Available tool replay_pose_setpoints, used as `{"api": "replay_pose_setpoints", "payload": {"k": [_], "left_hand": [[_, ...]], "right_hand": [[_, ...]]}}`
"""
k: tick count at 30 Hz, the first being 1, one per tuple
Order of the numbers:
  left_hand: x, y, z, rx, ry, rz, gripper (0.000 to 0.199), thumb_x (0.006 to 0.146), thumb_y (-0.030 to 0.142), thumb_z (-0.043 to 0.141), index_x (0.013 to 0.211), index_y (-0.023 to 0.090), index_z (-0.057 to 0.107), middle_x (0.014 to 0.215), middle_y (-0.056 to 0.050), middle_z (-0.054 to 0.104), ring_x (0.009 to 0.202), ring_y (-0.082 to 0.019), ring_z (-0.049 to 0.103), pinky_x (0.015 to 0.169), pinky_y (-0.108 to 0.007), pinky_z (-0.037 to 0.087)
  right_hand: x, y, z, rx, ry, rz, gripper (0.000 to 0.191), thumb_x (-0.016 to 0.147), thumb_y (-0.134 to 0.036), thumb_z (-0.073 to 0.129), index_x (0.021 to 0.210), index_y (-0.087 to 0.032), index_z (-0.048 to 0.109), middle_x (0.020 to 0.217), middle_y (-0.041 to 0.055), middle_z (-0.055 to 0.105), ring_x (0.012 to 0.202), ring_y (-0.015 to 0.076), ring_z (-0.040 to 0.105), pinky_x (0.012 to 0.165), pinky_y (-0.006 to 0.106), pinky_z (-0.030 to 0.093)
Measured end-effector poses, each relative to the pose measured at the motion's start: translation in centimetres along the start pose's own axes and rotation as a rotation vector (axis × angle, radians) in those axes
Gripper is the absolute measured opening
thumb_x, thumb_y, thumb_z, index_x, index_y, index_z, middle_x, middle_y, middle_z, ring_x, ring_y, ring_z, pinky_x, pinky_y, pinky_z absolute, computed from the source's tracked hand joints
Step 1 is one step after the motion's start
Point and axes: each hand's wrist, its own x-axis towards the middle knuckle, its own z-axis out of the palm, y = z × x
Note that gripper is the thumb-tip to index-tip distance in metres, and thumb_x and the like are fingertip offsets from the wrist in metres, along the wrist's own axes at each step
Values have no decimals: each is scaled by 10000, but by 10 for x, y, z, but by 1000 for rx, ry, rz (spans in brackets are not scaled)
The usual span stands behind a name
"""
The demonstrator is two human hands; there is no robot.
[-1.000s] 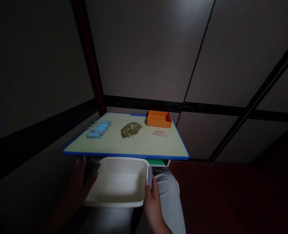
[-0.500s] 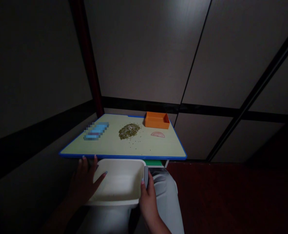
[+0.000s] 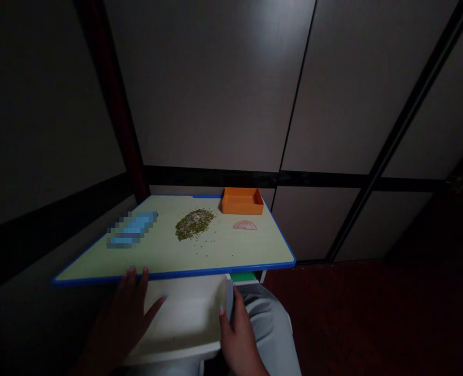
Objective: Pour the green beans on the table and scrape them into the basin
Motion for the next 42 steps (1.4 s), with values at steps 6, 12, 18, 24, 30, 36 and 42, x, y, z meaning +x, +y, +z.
{"api": "replay_pose_setpoints", "payload": {"k": [6, 12, 18, 24, 30, 36, 42], "left_hand": [[-11, -16, 22, -24, 98, 117, 801, 846, 596, 299, 1491, 131, 205, 1565, -253, 270, 1442, -399, 294, 959, -598, 447], [-8, -26, 32, -99, 170, 203, 824, 844, 563, 325, 1513, 155, 69, 1610, -217, 161, 1482, -374, 202, 1083, -604, 345], [-5, -39, 45, -66, 146, 206, 792, 844, 523, 350, 1512, 172, 107, 1602, -187, 220, 1476, -361, 227, 1088, -573, 360], [-7, -49, 58, -61, 135, 204, 836, 821, 555, 388, 1514, 189, 95, 1603, -164, 234, 1488, -333, 207, 1097, -537, 374], [-7, -42, 55, -78, 146, 168, 846, 816, 640, 308, 1502, 165, 170, 1582, -186, 277, 1484, -343, 214, 1108, -553, 348], [-8, -33, 43, -83, 147, 193, 888, 818, 686, 236, 1492, 109, 196, 1528, -241, 353, 1468, -368, 243, 1092, -559, 352], [-7, -29, 39, -73, 137, 176, 888, 825, 688, 204, 1495, 107, 176, 1531, -253, 337, 1474, -370, 226, 1088, -566, 347]], "right_hand": [[39, -45, -47, -404, 102, -266, 338, 891, -388, 525, 1102, -187, 695, 1096, 120, 717, 1009, 265, 665, 925, 386, 490], [160, -92, -79, -824, -17, -383, 360, 921, -312, 490, 1174, -105, 640, 1194, 147, 663, 1125, 238, 596, 987, 329, 426], [255, -92, -52, -1118, -155, -171, 502, 879, -494, 572, 1258, -164, 579, 1267, 149, 605, 1105, 253, 593, 867, 318, 456], [274, -71, -28, -1247, -61, -237, 571, 952, -573, 334, 1199, -114, 567, 1243, 207, 575, 1178, 326, 520, 931, 452, 408], [269, -65, -29, -1315, -79, -357, 557, 930, -607, 349, 1165, -151, 569, 1212, 176, 594, 1152, 303, 523, 913, 421, 399], [265, -66, -28, -1335, -61, -333, 549, 930, -592, 358, 1172, -134, 541, 1144, 179, 647, 1076, 298, 579, 889, 397, 388], [262, -66, -31, -1354, -137, -386, 477, 974, -526, 292, 1137, -190, 588, 1142, 143, 640, 1083, 270, 568, 869, 379, 380]]}}
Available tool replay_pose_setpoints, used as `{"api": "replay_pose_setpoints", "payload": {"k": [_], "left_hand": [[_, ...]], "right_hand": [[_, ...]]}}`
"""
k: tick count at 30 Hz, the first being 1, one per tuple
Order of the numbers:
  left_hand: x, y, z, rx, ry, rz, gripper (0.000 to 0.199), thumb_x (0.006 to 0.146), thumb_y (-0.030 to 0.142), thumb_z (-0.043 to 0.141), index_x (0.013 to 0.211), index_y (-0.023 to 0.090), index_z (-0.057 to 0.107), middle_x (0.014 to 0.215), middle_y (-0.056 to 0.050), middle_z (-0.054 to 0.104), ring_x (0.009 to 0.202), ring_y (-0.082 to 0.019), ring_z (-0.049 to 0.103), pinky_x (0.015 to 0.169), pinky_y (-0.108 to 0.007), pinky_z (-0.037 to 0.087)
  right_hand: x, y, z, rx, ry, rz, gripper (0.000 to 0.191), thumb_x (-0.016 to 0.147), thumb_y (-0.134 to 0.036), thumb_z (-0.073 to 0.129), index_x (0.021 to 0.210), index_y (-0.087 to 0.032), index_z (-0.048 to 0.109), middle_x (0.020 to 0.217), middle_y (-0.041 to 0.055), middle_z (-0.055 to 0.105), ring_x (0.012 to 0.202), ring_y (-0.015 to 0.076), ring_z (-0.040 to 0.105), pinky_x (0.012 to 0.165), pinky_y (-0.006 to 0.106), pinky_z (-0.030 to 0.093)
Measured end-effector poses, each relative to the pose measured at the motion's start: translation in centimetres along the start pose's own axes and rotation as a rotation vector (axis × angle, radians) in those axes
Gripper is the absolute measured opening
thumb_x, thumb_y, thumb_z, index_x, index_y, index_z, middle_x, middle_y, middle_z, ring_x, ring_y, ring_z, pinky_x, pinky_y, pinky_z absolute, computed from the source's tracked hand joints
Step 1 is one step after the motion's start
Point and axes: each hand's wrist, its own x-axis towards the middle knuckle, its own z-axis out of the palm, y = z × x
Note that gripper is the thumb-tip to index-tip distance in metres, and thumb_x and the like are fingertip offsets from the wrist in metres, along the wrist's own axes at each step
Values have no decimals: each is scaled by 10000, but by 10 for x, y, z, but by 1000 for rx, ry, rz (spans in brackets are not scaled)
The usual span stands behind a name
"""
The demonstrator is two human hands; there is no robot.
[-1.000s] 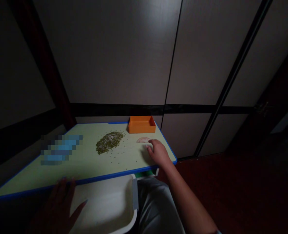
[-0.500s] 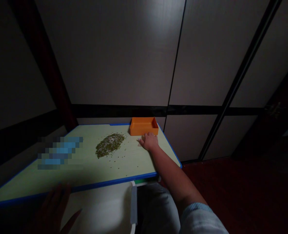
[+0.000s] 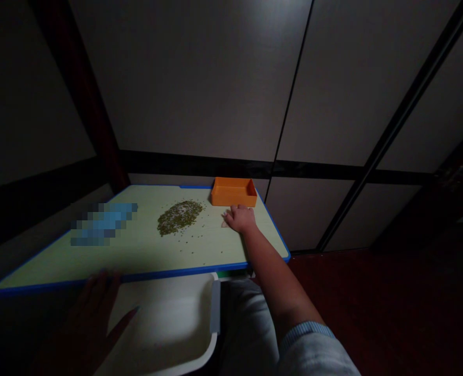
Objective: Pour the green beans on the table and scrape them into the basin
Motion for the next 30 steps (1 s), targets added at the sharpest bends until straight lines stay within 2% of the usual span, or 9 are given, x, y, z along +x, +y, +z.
{"api": "replay_pose_setpoints", "payload": {"k": [4, 13, 19, 24, 30], "left_hand": [[0, -1, 1, -2, 3, 10, 897, 820, 696, 202, 1499, 112, 158, 1520, -251, 357, 1473, -373, 226, 1074, -564, 364], [-1, 2, -5, 2, 1, -7, 876, 827, 689, 191, 1505, 137, 144, 1542, -225, 338, 1480, -358, 213, 1094, -564, 340], [0, 1, -3, 17, -1, 1, 909, 811, 712, 209, 1493, 111, 194, 1517, -242, 371, 1467, -388, 231, 1084, -571, 349], [-3, 0, -1, 20, -8, -19, 881, 820, 698, 205, 1504, 145, 155, 1558, -203, 322, 1486, -371, 184, 1099, -573, 333], [-5, -2, 2, 38, -11, -14, 922, 798, 740, 191, 1497, 138, 186, 1559, -201, 322, 1480, -378, 199, 1086, -577, 352]], "right_hand": [[-2, 1, -2, -5, 22, -85, 432, 988, -465, 297, 1105, -201, 620, 1129, 124, 619, 1107, 254, 538, 864, 353, 380], [0, 0, -1, 23, 3, -79, 415, 996, -446, 307, 1122, -175, 594, 1186, 131, 610, 1126, 257, 518, 886, 358, 369], [-2, 0, -3, 42, 29, -102, 399, 1019, -395, 247, 1127, -172, 560, 1163, 118, 630, 1110, 236, 521, 893, 350, 344], [-7, 1, -3, 63, 62, -174, 415, 974, -503, 353, 1049, -165, 582, 1112, 111, 619, 1078, 240, 524, 880, 352, 348], [-4, 0, 1, 44, 22, -227, 514, 887, -629, 455, 1043, -155, 579, 1113, 136, 606, 1053, 258, 526, 845, 352, 375]]}}
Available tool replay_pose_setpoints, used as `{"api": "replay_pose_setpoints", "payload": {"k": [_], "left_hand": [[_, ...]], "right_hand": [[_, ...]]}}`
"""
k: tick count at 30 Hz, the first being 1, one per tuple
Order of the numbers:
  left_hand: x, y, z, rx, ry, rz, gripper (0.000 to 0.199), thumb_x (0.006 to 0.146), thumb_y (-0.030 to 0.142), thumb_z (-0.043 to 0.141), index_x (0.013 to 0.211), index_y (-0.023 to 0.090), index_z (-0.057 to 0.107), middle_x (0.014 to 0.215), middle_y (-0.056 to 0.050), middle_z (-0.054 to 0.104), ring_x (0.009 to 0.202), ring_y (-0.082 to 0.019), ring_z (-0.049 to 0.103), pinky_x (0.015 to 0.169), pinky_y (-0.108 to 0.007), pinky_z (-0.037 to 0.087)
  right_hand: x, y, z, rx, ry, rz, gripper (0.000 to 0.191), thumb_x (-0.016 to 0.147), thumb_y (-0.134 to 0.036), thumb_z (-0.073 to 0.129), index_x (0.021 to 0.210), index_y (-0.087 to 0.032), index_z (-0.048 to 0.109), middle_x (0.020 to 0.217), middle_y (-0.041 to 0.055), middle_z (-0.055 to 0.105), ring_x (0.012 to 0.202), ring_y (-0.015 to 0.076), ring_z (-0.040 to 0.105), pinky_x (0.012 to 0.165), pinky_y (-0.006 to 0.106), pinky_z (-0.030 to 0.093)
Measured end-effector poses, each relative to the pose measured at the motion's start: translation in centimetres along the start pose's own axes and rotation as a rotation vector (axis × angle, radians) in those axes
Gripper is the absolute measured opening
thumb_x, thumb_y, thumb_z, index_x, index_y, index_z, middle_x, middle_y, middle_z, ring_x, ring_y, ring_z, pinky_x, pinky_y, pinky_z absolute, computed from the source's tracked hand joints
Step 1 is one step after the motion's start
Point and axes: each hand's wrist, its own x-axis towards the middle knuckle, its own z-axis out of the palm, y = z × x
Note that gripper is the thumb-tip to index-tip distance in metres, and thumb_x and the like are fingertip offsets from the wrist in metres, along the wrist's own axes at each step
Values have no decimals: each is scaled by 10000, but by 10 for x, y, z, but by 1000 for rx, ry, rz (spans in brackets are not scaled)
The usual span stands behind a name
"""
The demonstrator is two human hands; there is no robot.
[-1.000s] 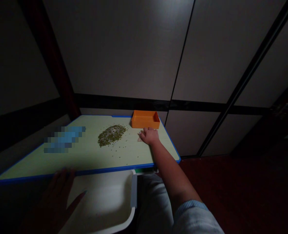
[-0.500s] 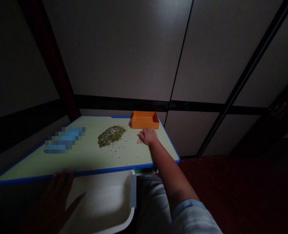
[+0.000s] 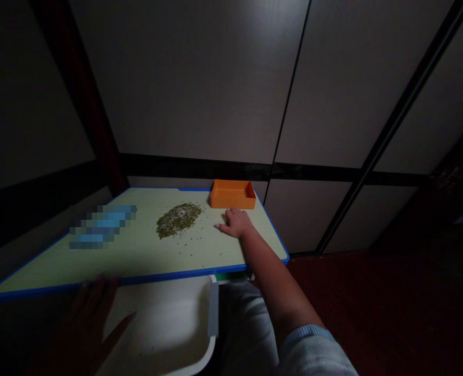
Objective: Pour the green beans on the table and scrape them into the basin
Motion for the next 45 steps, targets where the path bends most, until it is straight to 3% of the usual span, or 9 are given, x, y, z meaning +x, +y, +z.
{"api": "replay_pose_setpoints", "payload": {"k": [8, 20, 30, 41, 45], "left_hand": [[0, 3, -6, 38, 3, 7, 856, 834, 674, 189, 1506, 147, 137, 1562, -198, 315, 1488, -375, 172, 1076, -568, 360], [0, 3, -6, 26, 0, 11, 870, 823, 687, 199, 1508, 155, 133, 1538, -208, 356, 1476, -395, 200, 1049, -593, 369], [1, 10, -15, 31, -12, -32, 823, 842, 646, 207, 1505, 161, 157, 1564, -192, 317, 1467, -409, 213, 1050, -614, 359], [3, 11, -21, 9, -33, -29, 862, 826, 685, 189, 1493, 140, 207, 1551, -199, 341, 1467, -411, 208, 1039, -608, 378], [5, 16, -27, 17, -53, -57, 804, 853, 624, 198, 1488, 132, 224, 1549, -209, 337, 1450, -419, 248, 1012, -624, 396]], "right_hand": [[0, 2, 1, -4, 0, -47, 473, 908, -605, 425, 1050, -179, 572, 1117, 124, 620, 1058, 261, 538, 836, 361, 377], [2, 0, -3, -16, -3, -16, 414, 908, -491, 473, 1016, -112, 599, 1032, 162, 650, 963, 257, 561, 807, 338, 368], [0, 4, -4, -29, -10, -78, 381, 941, -459, 417, 1011, -179, 666, 974, 101, 636, 918, 213, 560, 747, 301, 346], [1, 7, 0, 12, 42, 9, 346, 976, -344, 356, 1017, -145, 636, 995, 128, 655, 926, 223, 572, 776, 317, 374], [-4, 10, 0, 47, 77, 5, 283, 959, -314, 431, 1057, -140, 633, 1100, 134, 635, 1026, 220, 563, 857, 312, 403]]}}
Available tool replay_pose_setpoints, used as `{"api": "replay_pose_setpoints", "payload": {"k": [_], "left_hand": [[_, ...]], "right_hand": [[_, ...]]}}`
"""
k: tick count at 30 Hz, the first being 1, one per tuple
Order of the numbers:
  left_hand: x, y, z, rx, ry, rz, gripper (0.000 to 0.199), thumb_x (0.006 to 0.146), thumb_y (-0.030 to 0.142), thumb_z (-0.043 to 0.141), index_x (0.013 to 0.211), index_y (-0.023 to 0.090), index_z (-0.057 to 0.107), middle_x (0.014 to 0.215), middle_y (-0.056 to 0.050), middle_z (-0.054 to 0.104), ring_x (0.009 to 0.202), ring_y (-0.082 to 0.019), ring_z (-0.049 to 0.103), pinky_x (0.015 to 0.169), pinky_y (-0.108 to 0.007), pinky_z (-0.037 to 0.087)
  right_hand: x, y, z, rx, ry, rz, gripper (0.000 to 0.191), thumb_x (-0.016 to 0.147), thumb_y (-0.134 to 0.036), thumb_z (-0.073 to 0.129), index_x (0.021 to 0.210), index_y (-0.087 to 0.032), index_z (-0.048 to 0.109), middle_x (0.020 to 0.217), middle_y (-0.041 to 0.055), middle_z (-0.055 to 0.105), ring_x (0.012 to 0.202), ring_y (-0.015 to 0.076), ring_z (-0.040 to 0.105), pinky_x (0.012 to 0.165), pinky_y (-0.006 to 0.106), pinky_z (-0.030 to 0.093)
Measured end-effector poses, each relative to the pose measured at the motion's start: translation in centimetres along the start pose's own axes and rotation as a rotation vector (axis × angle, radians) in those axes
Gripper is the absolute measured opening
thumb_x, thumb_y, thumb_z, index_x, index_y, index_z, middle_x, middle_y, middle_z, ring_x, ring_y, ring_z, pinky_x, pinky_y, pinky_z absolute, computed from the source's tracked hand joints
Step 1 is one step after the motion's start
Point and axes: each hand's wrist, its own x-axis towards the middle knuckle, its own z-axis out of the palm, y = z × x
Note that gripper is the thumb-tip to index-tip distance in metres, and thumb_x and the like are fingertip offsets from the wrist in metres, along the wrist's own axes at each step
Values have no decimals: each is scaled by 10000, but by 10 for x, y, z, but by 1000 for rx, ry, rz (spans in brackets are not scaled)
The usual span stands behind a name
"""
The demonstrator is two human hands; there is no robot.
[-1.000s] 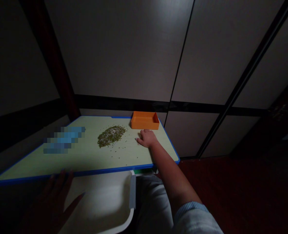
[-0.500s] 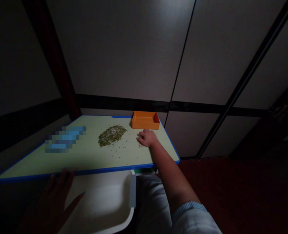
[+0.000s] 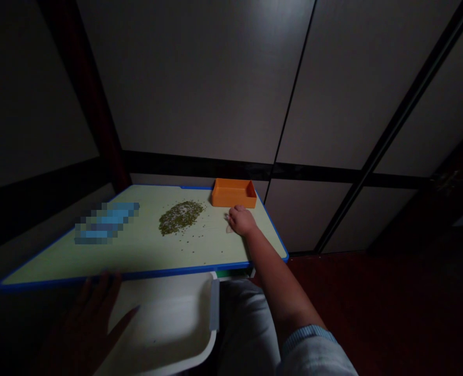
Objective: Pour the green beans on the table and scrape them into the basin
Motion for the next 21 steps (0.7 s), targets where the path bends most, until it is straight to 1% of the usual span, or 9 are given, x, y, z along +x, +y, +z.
{"api": "replay_pose_setpoints", "payload": {"k": [3, 5, 8, 10, 12, 15, 17, 19, 21], "left_hand": [[1, 1, -2, -4, -16, -14, 771, 858, 588, 225, 1489, 145, 228, 1542, -207, 352, 1435, -418, 286, 993, -640, 408], [1, 1, -2, -12, -23, -10, 766, 856, 578, 234, 1489, 148, 226, 1540, -206, 356, 1433, -422, 288, 977, -649, 415], [0, 0, -3, -22, -19, -2, 770, 858, 571, 225, 1481, 117, 245, 1545, -224, 337, 1441, -430, 265, 978, -653, 410], [0, 1, -3, -33, -18, 0, 770, 862, 567, 220, 1481, 109, 240, 1548, -227, 328, 1452, -421, 245, 1010, -646, 389], [-1, 1, -4, -45, -15, -9, 772, 862, 572, 220, 1486, 119, 226, 1548, -220, 334, 1460, -413, 232, 1043, -637, 364], [-1, 2, -6, -53, -17, -17, 783, 856, 592, 216, 1479, 118, 251, 1535, -217, 357, 1453, -422, 241, 1054, -637, 353], [0, 3, -8, -44, -27, -21, 770, 864, 576, 203, 1466, 104, 283, 1529, -224, 365, 1444, -429, 258, 1037, -645, 362], [0, 4, -9, -29, -43, -27, 750, 874, 551, 196, 1461, 95, 293, 1533, -234, 353, 1439, -434, 265, 1009, -649, 382], [0, 4, -9, -23, -51, -28, 743, 875, 546, 202, 1464, 100, 285, 1542, -235, 335, 1444, -434, 254, 996, -644, 395]], "right_hand": [[-11, 1, -1, 174, 8, -71, 267, 937, -289, 508, 1120, -146, 641, 1293, 139, 579, 1220, 218, 505, 993, 323, 394], [-22, 0, -2, 287, 4, -69, 285, 913, -259, 554, 1158, -143, 638, 1361, 150, 546, 1305, 225, 461, 1032, 351, 397], [-43, -3, -6, 349, -10, 8, 296, 867, -261, 624, 1133, -139, 668, 1302, 160, 601, 1205, 229, 569, 1001, 366, 450], [-60, -6, -11, 350, -61, 23, 316, 886, -293, 600, 1148, -135, 680, 1321, 162, 607, 1222, 234, 575, 1028, 371, 442], [-77, -9, -18, 339, -105, -14, 427, 936, -367, 513, 1261, -114, 628, 1424, 183, 513, 1329, 237, 488, 1087, 376, 395], [-103, -15, -29, 295, -190, -84, 632, 955, -485, 426, 1454, -97, 420, 1523, 189, 360, 1431, 256, 337, 1163, 462, 274], [-118, -18, -35, 257, -225, -96, 779, 892, -580, 495, 1505, -132, 322, 1560, 175, 284, 1455, 284, 278, 1172, 525, 219], [-130, -21, -38, 238, -223, -124, 927, 794, -638, 601, 1520, -156, 288, 1565, 175, 273, 1456, 293, 272, 1173, 533, 210], [-140, -23, -37, 233, -192, -131, 897, 786, -590, 644, 1515, -188, 308, 1556, 157, 304, 1446, 277, 302, 1175, 512, 223]]}}
